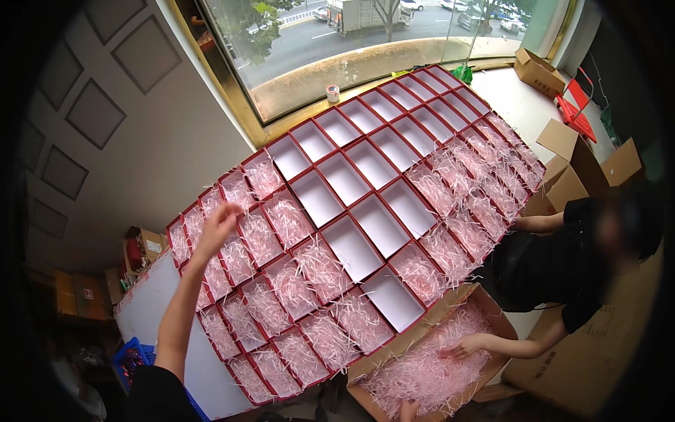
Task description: The person fills red compartmentalized boxes with pink shredded paper by hand. They repeatedly grab handfuls of paper from a large cardboard box and place them into the empty compartments on the table.
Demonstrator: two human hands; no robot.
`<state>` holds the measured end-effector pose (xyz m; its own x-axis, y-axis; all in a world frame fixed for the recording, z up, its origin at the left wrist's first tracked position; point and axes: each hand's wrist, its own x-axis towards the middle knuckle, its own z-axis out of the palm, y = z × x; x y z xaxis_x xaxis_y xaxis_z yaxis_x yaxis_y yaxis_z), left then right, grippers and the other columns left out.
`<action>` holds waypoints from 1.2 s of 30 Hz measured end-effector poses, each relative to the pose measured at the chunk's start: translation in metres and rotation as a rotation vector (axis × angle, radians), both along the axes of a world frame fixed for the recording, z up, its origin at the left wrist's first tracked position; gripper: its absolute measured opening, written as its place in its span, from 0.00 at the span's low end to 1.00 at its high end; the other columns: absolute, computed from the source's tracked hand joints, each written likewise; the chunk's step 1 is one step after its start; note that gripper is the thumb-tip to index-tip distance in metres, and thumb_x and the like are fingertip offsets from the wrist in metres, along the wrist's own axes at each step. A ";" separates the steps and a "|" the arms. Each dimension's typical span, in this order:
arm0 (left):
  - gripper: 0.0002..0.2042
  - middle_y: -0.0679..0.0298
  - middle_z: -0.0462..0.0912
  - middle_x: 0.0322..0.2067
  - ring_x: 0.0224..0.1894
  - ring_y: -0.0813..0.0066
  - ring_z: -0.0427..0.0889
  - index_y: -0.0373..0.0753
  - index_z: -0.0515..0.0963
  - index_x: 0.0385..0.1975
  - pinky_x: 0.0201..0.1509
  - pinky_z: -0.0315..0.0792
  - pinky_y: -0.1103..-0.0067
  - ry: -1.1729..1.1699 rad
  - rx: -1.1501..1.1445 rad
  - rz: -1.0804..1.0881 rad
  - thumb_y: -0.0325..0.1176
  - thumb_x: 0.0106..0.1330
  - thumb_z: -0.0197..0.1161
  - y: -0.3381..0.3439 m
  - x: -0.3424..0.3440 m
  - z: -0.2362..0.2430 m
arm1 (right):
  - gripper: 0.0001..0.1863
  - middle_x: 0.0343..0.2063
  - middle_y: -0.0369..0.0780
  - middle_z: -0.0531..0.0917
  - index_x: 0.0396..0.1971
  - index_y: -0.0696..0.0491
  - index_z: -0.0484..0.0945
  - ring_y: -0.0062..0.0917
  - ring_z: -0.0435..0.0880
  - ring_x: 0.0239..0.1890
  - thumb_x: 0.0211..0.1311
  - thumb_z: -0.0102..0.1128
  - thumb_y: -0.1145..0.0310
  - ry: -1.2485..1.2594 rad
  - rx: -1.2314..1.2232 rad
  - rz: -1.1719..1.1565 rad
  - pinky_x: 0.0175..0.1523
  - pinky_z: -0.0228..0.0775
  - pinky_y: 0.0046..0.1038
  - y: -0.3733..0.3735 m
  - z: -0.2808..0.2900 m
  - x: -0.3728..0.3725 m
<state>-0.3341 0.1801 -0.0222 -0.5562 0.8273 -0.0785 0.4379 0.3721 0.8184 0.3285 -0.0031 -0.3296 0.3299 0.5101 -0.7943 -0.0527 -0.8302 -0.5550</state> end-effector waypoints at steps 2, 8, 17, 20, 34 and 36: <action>0.10 0.62 0.74 0.33 0.36 0.77 0.72 0.39 0.71 0.35 0.41 0.68 0.81 -0.145 -0.144 -0.098 0.27 0.55 0.45 -0.059 0.058 -0.013 | 0.16 0.27 0.37 0.71 0.38 0.51 0.63 0.23 0.71 0.25 0.45 0.47 0.71 0.119 -0.035 -0.166 0.26 0.66 0.22 0.047 0.010 -0.062; 0.10 0.63 0.73 0.36 0.41 0.78 0.71 0.34 0.68 0.39 0.44 0.65 0.82 -0.680 -0.157 -0.158 0.27 0.58 0.47 -0.176 0.219 -0.038 | 0.24 0.37 0.43 0.71 0.44 0.59 0.63 0.30 0.71 0.36 0.44 0.52 0.68 -0.228 -0.076 -0.044 0.40 0.64 0.30 0.105 0.013 -0.107; 0.14 0.56 0.71 0.35 0.37 0.62 0.71 0.38 0.65 0.42 0.40 0.65 0.74 -0.076 -0.053 -1.061 0.34 0.55 0.49 -0.152 0.375 0.014 | 0.23 0.41 0.43 0.70 0.49 0.60 0.57 0.32 0.71 0.41 0.50 0.47 0.74 0.513 0.413 -0.114 0.46 0.64 0.31 0.086 0.191 0.000; 0.15 0.56 0.70 0.31 0.34 0.60 0.70 0.38 0.64 0.43 0.37 0.65 0.72 0.066 0.051 -1.301 0.34 0.55 0.50 -0.143 0.409 0.023 | 0.22 0.41 0.44 0.70 0.48 0.59 0.59 0.33 0.71 0.41 0.50 0.47 0.74 0.606 0.482 -0.116 0.46 0.66 0.33 0.086 0.239 0.032; 0.39 0.49 0.59 0.50 0.52 0.59 0.60 0.33 0.47 0.54 0.54 0.55 0.75 -0.195 0.273 -1.188 0.35 0.44 0.63 -0.108 0.452 0.039 | 0.16 0.26 0.41 0.74 0.28 0.59 0.68 0.24 0.72 0.30 0.42 0.58 0.65 -0.048 0.673 1.089 0.34 0.63 0.24 0.087 0.334 -0.022; 0.40 0.51 0.59 0.49 0.52 0.62 0.60 0.33 0.46 0.54 0.54 0.55 0.77 -0.414 0.245 -1.142 0.34 0.43 0.64 -0.106 0.464 0.034 | 0.12 0.23 0.36 0.72 0.26 0.57 0.67 0.17 0.69 0.27 0.43 0.57 0.68 0.235 0.736 1.022 0.31 0.62 0.19 0.094 0.359 -0.038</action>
